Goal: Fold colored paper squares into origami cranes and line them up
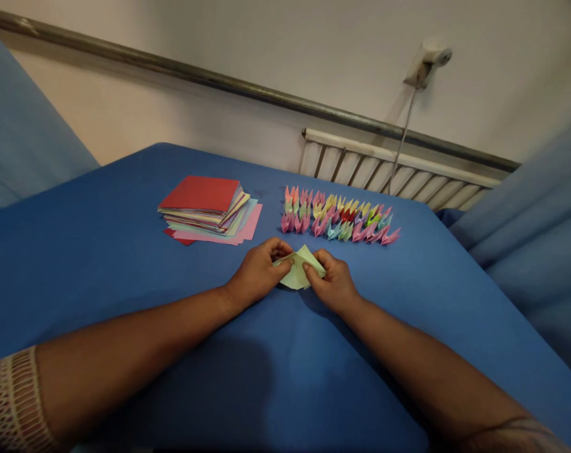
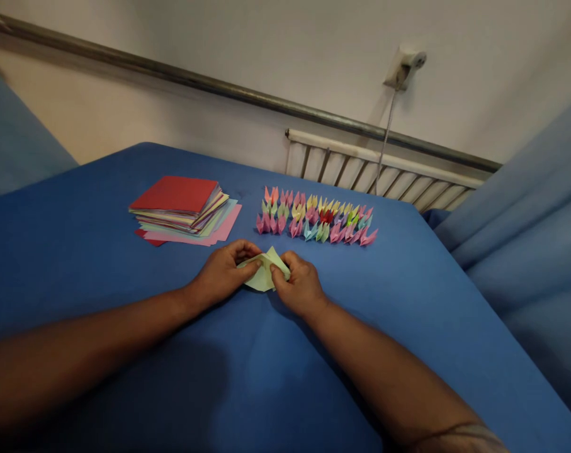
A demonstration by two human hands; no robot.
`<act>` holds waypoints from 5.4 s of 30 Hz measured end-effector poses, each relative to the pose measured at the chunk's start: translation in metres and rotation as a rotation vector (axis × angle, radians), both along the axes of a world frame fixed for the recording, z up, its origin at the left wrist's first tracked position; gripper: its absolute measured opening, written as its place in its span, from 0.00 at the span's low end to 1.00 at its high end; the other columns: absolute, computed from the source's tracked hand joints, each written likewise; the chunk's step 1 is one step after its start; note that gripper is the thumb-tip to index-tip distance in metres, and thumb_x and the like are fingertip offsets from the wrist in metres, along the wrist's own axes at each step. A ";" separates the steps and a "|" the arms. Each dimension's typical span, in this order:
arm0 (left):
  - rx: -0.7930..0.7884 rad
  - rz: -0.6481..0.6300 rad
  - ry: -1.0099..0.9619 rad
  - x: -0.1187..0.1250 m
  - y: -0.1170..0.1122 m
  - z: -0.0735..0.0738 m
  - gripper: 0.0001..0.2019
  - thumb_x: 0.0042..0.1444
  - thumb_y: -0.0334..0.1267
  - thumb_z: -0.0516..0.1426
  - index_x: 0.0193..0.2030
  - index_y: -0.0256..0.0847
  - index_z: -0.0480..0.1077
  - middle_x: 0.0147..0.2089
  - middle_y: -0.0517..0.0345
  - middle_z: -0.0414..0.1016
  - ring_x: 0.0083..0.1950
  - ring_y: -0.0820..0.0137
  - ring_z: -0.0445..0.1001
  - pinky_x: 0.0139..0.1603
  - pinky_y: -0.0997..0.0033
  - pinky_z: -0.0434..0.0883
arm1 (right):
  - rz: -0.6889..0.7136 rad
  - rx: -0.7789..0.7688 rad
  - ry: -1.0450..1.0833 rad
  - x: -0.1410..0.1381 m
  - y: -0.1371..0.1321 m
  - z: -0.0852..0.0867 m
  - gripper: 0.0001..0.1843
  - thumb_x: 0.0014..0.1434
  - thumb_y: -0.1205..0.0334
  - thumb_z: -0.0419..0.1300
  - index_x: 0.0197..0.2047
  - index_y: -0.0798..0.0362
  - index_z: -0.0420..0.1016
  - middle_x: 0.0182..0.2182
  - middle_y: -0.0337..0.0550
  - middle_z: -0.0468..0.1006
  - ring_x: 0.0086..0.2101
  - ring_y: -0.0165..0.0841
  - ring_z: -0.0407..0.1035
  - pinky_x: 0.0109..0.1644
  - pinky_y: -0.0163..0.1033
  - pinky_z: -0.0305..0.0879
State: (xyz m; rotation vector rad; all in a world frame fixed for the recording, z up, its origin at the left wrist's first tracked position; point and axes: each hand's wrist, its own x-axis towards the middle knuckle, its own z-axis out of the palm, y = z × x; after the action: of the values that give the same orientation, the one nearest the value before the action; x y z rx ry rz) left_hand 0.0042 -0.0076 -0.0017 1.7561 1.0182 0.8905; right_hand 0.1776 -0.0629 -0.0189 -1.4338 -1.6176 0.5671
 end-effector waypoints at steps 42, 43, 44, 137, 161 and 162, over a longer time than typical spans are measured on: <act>-0.151 -0.322 0.033 -0.011 0.007 0.016 0.22 0.43 0.47 0.67 0.45 0.40 0.75 0.39 0.59 0.77 0.37 0.70 0.72 0.39 0.71 0.68 | 0.139 -0.087 0.441 0.021 0.013 0.004 0.16 0.54 0.46 0.64 0.33 0.52 0.76 0.29 0.39 0.76 0.31 0.31 0.68 0.39 0.37 0.64; -0.127 -0.314 0.049 -0.011 0.008 0.015 0.21 0.44 0.46 0.67 0.44 0.40 0.75 0.39 0.59 0.77 0.36 0.70 0.72 0.38 0.71 0.68 | 0.148 -0.093 0.445 0.021 0.013 0.004 0.16 0.54 0.46 0.64 0.33 0.52 0.76 0.29 0.39 0.76 0.31 0.31 0.68 0.38 0.37 0.64; -0.109 -0.295 0.062 -0.010 0.008 0.015 0.19 0.45 0.46 0.66 0.42 0.40 0.75 0.37 0.59 0.77 0.35 0.70 0.72 0.37 0.72 0.68 | 0.161 -0.095 0.450 0.021 0.013 0.004 0.16 0.54 0.46 0.64 0.34 0.52 0.76 0.30 0.39 0.76 0.31 0.31 0.68 0.38 0.37 0.64; 0.575 -0.428 0.554 -0.015 0.014 0.011 0.16 0.58 0.38 0.58 0.53 0.44 0.71 0.51 0.51 0.75 0.54 0.59 0.69 0.56 0.60 0.63 | -0.047 -0.114 -0.082 0.020 0.017 -0.009 0.10 0.54 0.58 0.62 0.24 0.50 0.71 0.20 0.35 0.71 0.22 0.28 0.61 0.26 0.34 0.54; 0.272 -0.292 0.673 0.003 0.004 0.012 0.08 0.58 0.41 0.56 0.34 0.41 0.72 0.35 0.59 0.75 0.34 0.69 0.71 0.34 0.71 0.62 | 0.410 0.112 -0.519 0.051 -0.013 0.000 0.22 0.62 0.72 0.53 0.58 0.50 0.71 0.54 0.52 0.69 0.53 0.39 0.65 0.56 0.50 0.65; 0.274 -0.292 0.673 0.003 0.004 0.012 0.08 0.58 0.41 0.56 0.34 0.41 0.72 0.35 0.59 0.75 0.33 0.69 0.71 0.33 0.71 0.62 | 0.412 0.112 -0.517 0.051 -0.013 0.000 0.22 0.63 0.72 0.53 0.58 0.50 0.70 0.54 0.52 0.69 0.53 0.39 0.65 0.56 0.50 0.65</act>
State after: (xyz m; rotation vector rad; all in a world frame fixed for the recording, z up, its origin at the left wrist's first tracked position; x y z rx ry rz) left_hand 0.0074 -0.0035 0.0102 2.4475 1.0360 0.2503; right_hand 0.2287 -0.0755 -0.0193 -1.2274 -2.3460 0.3349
